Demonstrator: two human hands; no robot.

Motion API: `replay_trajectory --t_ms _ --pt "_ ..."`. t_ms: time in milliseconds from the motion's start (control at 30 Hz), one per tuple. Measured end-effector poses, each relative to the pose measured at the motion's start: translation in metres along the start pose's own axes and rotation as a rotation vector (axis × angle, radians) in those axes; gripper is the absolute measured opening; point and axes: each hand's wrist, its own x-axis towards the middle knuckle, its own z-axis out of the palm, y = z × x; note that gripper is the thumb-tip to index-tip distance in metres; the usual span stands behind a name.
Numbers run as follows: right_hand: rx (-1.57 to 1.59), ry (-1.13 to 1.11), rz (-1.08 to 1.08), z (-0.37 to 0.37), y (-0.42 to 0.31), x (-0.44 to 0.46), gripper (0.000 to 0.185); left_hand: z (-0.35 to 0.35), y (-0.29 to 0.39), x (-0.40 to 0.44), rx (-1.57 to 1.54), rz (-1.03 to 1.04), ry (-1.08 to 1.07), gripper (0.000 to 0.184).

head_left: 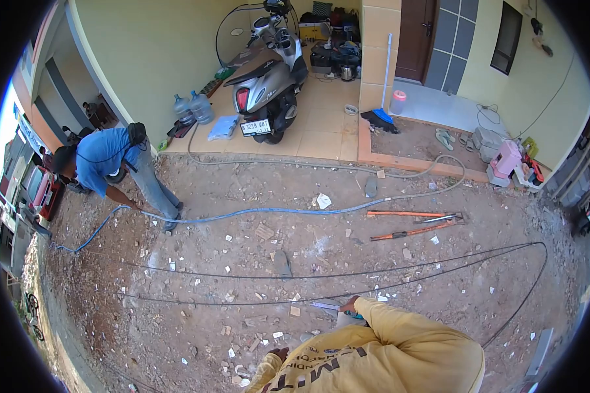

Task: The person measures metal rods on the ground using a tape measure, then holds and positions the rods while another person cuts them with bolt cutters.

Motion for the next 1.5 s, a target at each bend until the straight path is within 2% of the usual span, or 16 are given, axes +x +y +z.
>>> replay_trajectory --t_ms 300,600,767,867,1067,1167,1267,1367,1467,1500 --pt "0.047 0.015 0.053 0.005 0.004 0.007 0.093 -0.003 -0.003 -0.004 0.225 0.103 0.052 0.058" --pt "0.067 0.009 0.048 0.002 0.0 -0.002 0.089 0.0 -0.003 0.001 -0.031 0.065 0.011 0.055" --pt "0.092 0.122 0.03 0.011 0.006 0.011 0.082 -0.002 -0.002 0.004 0.068 0.065 -0.019 0.056" --pt "0.087 0.107 0.0 0.026 0.023 0.047 0.083 -0.003 -0.001 0.0 0.097 0.066 -0.03 0.057" --pt "0.088 0.136 0.034 0.012 0.007 0.012 0.084 -0.004 0.003 -0.007 0.082 0.051 -0.022 0.057" --pt "-0.012 -0.015 -0.005 0.005 0.004 0.007 0.09 -0.006 0.016 -0.031 0.039 0.04 0.003 0.058" --pt "-0.069 -0.039 -0.041 0.007 0.012 0.021 0.091 -0.005 0.026 -0.056 -0.017 0.044 0.03 0.058" --pt "-0.034 0.025 -0.074 0.007 0.011 0.015 0.084 -0.01 0.022 -0.042 0.137 0.096 -0.056 0.056" --pt "-0.049 0.057 -0.114 0.007 0.014 0.015 0.081 -0.006 0.019 -0.035 0.049 0.019 -0.022 0.055" --pt "-0.068 0.055 -0.118 0.009 0.015 0.018 0.081 -0.008 0.021 -0.045 0.098 0.074 0.006 0.054"
